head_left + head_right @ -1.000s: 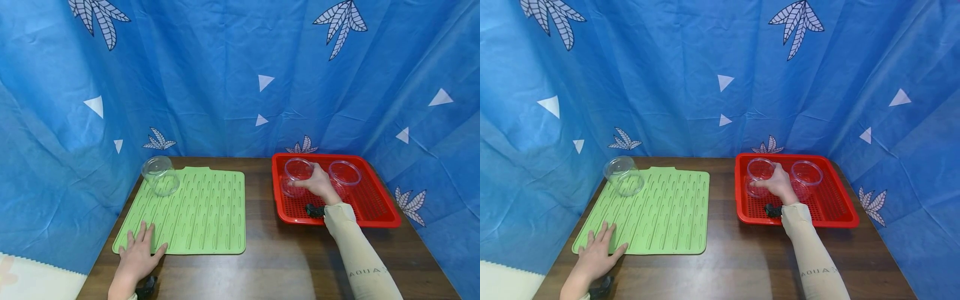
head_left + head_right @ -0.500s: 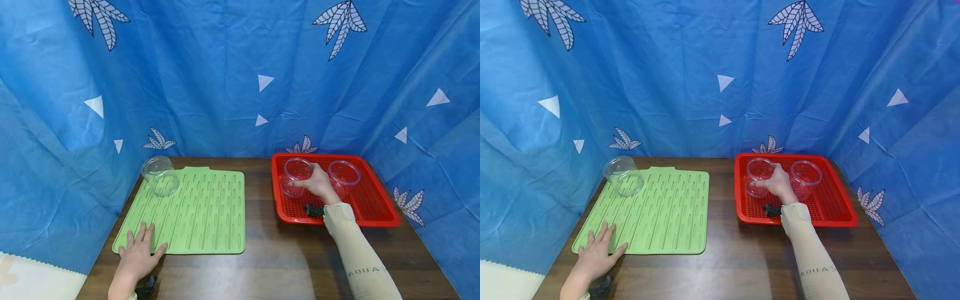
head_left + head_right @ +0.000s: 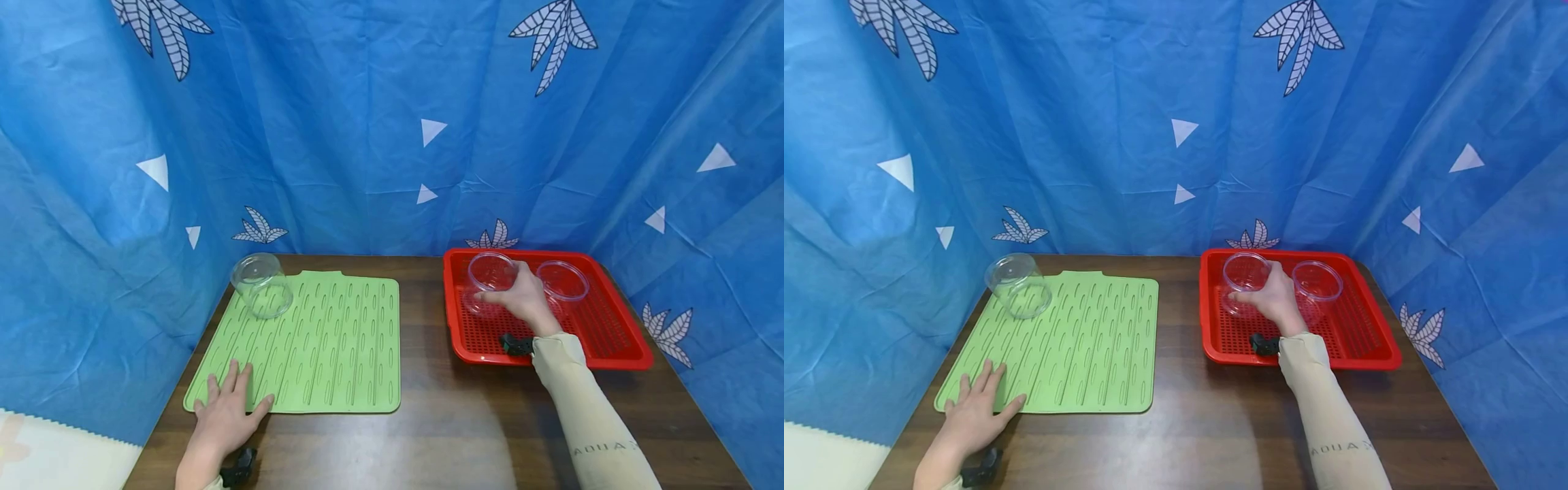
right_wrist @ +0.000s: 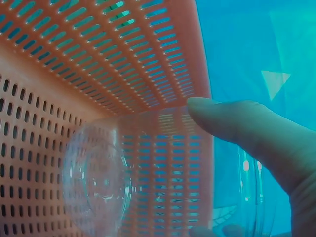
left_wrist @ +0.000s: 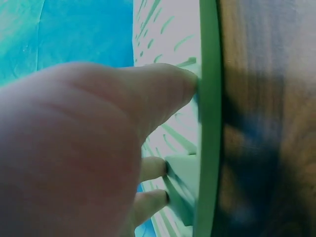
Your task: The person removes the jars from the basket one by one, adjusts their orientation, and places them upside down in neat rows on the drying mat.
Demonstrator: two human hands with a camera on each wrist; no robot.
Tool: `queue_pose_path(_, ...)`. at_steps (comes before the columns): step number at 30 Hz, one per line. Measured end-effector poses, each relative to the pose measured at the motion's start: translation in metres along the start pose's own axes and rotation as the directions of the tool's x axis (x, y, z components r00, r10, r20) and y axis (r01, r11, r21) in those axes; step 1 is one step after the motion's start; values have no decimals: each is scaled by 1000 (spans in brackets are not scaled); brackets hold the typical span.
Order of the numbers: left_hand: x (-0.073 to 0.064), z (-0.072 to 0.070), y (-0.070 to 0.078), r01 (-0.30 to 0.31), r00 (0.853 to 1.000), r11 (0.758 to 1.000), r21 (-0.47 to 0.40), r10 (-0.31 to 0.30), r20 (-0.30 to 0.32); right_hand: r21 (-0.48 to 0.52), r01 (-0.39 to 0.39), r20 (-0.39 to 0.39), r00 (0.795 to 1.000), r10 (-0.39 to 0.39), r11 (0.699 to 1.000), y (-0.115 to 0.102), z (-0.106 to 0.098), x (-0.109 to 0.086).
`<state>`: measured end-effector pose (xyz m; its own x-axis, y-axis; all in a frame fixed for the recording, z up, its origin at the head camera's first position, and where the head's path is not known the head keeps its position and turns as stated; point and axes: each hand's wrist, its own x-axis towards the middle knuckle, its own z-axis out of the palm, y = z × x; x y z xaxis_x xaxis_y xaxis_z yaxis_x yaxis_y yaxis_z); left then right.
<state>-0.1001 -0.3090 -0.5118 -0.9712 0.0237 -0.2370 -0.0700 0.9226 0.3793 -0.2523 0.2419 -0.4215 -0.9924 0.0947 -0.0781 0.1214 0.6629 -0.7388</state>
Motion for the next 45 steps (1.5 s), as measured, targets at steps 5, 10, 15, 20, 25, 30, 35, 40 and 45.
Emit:
queue_pose_path(5, 1, -4, 3, 5, 1000, 1000, 0, -5, 4, -13, 60, -66, 996, -61, 998, -7, -7, -8)
queue_pose_path(10, 2, -13, 12, -22, 998, 1000, 3, 22, -56, -31, 130, -126, 983, -133, 991, -18, -15, -17)
queue_pose_path(15, 5, -24, 29, -150, 965, 988, -39, 138, -224, -64, 196, -195, 959, -205, 979, -33, -22, -28)
queue_pose_path(20, 7, -43, 57, -261, 909, 958, -117, 202, -365, -111, 254, -266, 924, -275, 961, -50, -24, -42)
queue_pose_path(25, 13, -64, 87, -429, 837, 865, -258, 273, -474, -134, 336, -316, 877, -362, 932, -66, -23, -54)
queue_pose_path(30, 20, -81, 110, -526, 799, 782, -334, 319, -509, -167, 439, -357, 807, -470, 883, -79, -20, -64)
queue_pose_path(35, 25, -95, 137, -583, 773, 734, -348, 368, -517, -198, 518, -388, 738, -552, 832, -95, -17, -73)
queue_pose_path(40, 30, -107, 166, -647, 737, 676, -353, 434, -518, -220, 586, -391, 680, -621, 780, -109, -11, -80)
queue_pose_path(45, 36, -113, 190, -688, 711, 632, -358, 487, -506, -262, 622, -381, 636, -671, 738, -119, -5, -87)
